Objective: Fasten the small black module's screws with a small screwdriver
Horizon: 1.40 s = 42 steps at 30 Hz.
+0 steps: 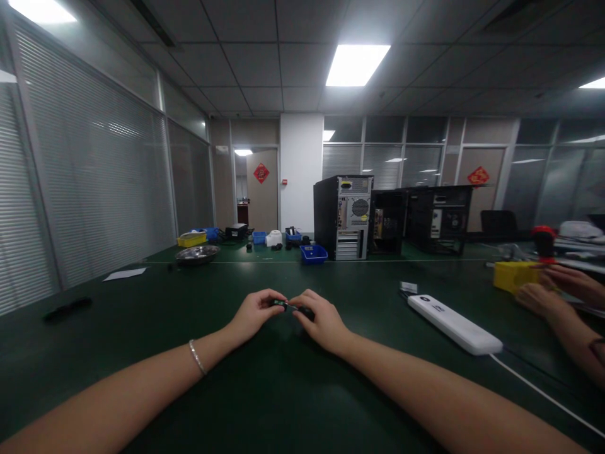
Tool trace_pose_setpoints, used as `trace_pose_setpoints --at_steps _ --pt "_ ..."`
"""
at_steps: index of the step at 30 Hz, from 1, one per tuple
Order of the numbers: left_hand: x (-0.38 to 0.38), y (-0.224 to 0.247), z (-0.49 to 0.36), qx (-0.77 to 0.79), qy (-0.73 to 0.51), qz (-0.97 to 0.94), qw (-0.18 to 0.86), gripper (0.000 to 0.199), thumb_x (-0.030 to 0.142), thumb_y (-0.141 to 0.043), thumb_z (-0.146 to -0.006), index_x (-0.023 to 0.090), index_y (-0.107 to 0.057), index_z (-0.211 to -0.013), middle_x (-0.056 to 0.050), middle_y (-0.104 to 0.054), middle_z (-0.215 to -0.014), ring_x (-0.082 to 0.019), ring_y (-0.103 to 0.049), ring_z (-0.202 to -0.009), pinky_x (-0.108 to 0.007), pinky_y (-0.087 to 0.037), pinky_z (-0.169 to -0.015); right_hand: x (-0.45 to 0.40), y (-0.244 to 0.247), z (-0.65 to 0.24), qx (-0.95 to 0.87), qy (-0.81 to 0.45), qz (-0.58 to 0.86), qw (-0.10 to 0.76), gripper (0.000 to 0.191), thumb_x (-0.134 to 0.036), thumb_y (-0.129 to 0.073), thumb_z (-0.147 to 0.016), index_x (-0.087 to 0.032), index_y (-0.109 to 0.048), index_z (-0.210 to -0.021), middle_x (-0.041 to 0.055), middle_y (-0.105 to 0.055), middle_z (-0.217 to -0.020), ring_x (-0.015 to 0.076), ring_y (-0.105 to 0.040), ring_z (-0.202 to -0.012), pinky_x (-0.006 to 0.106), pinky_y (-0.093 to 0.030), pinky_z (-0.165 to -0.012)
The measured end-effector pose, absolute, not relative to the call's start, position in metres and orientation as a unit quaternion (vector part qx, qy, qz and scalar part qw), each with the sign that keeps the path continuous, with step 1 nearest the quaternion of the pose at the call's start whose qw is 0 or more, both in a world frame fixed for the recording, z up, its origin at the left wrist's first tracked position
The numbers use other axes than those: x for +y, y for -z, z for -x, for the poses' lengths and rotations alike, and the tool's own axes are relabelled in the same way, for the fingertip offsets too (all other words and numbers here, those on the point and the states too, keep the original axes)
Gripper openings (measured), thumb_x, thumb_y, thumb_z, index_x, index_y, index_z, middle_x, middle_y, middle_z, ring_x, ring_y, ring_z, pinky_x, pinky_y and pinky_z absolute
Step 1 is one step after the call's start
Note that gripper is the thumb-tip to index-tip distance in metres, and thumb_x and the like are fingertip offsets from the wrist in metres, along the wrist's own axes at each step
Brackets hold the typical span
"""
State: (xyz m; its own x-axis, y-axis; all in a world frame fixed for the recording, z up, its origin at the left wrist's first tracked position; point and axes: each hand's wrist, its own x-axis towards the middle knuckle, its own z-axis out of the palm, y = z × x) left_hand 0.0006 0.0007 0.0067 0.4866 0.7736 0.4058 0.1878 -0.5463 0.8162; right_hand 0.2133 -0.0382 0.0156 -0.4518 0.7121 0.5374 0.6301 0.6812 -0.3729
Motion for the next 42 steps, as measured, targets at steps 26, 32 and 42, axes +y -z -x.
trace_pose_setpoints --at_steps 26,32,42 --pt "0.0 0.0 -0.005 0.318 -0.408 -0.718 0.467 0.025 0.026 -0.059 -0.092 0.015 -0.059 -0.115 -0.008 -0.064 -0.115 -0.023 -0.066 -0.095 -0.043 -0.056 -0.08 -0.031 -0.01 -0.214 -0.848 -0.081 0.376 0.365 0.016 -0.024 -0.058 -0.096 -0.015 -0.063 -0.108 0.0063 -0.065 -0.109 0.0211 -0.065 -0.093 0.04 -0.055 -0.08" --pt "-0.003 -0.007 -0.004 0.32 -0.418 -0.732 0.433 0.024 0.026 -0.06 -0.092 0.015 -0.06 -0.114 -0.008 -0.064 -0.116 -0.024 -0.065 -0.098 -0.044 -0.055 -0.083 -0.032 -0.012 -0.215 -0.847 -0.08 0.385 0.357 0.016 -0.025 -0.058 -0.096 -0.015 -0.063 -0.108 0.0063 -0.065 -0.11 0.0208 -0.065 -0.092 0.04 -0.055 -0.079" --pt "0.0 -0.005 -0.003 0.313 -0.403 -0.746 0.428 0.024 0.026 -0.06 -0.092 0.015 -0.06 -0.114 -0.008 -0.064 -0.116 -0.024 -0.065 -0.097 -0.044 -0.055 -0.082 -0.031 -0.01 -0.215 -0.854 -0.078 0.371 0.357 0.016 -0.025 -0.058 -0.096 -0.015 -0.063 -0.108 0.0063 -0.065 -0.11 0.0212 -0.065 -0.094 0.041 -0.055 -0.081"
